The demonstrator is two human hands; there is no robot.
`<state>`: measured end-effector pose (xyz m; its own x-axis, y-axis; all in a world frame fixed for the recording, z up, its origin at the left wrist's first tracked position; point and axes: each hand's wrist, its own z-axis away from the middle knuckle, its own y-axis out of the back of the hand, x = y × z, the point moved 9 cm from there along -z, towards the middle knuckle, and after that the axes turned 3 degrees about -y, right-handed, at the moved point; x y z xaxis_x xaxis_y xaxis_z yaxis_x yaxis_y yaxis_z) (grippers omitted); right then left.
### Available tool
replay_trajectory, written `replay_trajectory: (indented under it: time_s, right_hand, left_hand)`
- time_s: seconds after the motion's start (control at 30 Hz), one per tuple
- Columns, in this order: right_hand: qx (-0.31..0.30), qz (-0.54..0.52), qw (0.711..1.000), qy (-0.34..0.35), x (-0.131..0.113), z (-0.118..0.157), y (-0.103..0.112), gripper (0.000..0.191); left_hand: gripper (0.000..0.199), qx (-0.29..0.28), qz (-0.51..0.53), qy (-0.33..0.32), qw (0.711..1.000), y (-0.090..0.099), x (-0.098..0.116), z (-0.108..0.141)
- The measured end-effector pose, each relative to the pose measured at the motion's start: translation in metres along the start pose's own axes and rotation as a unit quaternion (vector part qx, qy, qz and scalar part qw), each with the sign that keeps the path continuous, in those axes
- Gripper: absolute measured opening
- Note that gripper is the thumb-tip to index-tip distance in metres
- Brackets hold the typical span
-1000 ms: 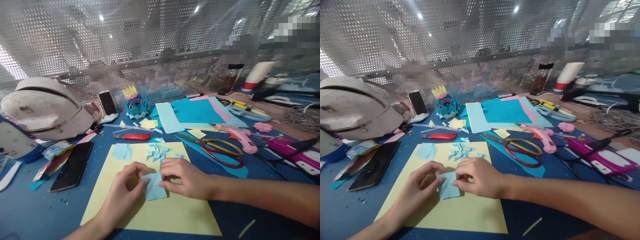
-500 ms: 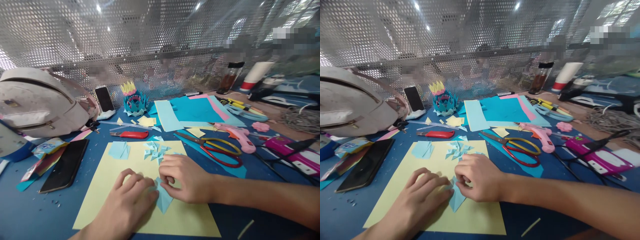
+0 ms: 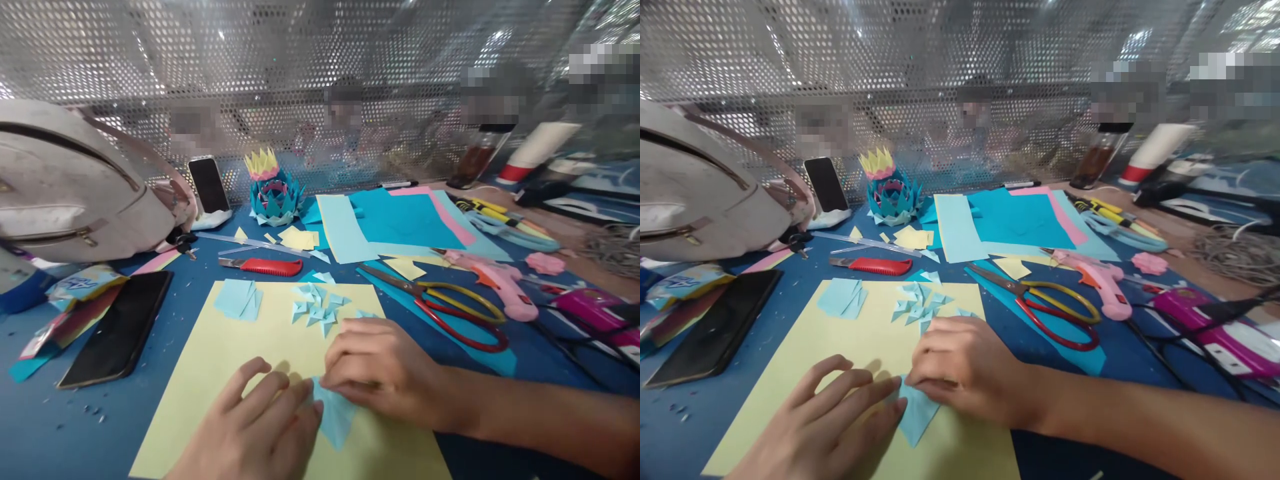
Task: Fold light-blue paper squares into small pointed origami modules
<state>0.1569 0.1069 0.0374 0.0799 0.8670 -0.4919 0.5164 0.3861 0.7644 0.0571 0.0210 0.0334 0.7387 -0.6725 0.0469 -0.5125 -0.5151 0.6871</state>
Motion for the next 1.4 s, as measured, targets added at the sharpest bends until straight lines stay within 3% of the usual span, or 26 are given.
replay_trajectory:
  time_s: [0.27,0.43,0.63,0.7,0.77,0.83,0.9,0.97,1.2,1.4]
  right_hand:
    - [-0.017,0.078,0.994,0.068,-0.009,0.003,-0.003,0.021]
    - [-0.005,0.094,0.991,0.097,-0.013,0.001,-0.001,0.014]
    - [-0.036,0.115,0.988,0.095,-0.012,-0.001,-0.004,0.017]
    - [-0.039,0.113,0.989,0.087,-0.012,-0.002,-0.004,0.02]
    - [-0.037,0.104,0.99,0.085,-0.012,-0.002,-0.004,0.021]
    - [-0.037,0.102,0.99,0.088,-0.013,-0.002,-0.004,0.021]
    - [-0.048,0.109,0.989,0.088,-0.012,-0.002,-0.005,0.022]
    - [-0.067,0.113,0.988,0.084,-0.011,-0.001,-0.007,0.021]
    - [-0.097,0.079,0.989,0.074,-0.011,0.0,-0.009,0.02]
    - [-0.084,0.065,0.991,0.079,-0.014,-0.002,-0.006,0.016]
  left_hand:
    - [0.025,-0.004,-0.012,0.003,1.0,-0.002,-0.003,0.0]
    - [0.032,0.02,-0.008,0.011,1.0,-0.001,-0.003,0.0]
    - [0.025,0.025,-0.03,0.021,0.999,0.003,-0.005,-0.002]
    - [0.024,-0.002,-0.032,0.009,0.999,0.004,-0.004,-0.004]
    - [0.029,-0.107,-0.021,-0.038,0.993,-0.009,0.001,-0.003]
    - [0.03,-0.014,-0.028,-0.02,0.999,0.014,-0.005,-0.006]
    - [0.028,-0.109,-0.022,-0.046,0.993,0.002,-0.003,-0.005]
    - [0.028,-0.149,-0.022,-0.063,0.987,-0.001,-0.002,-0.005]
    - [0.032,-0.132,-0.035,-0.068,0.988,0.004,0.002,-0.009]
    - [0.031,-0.115,-0.053,-0.065,0.99,0.001,0.006,-0.011]
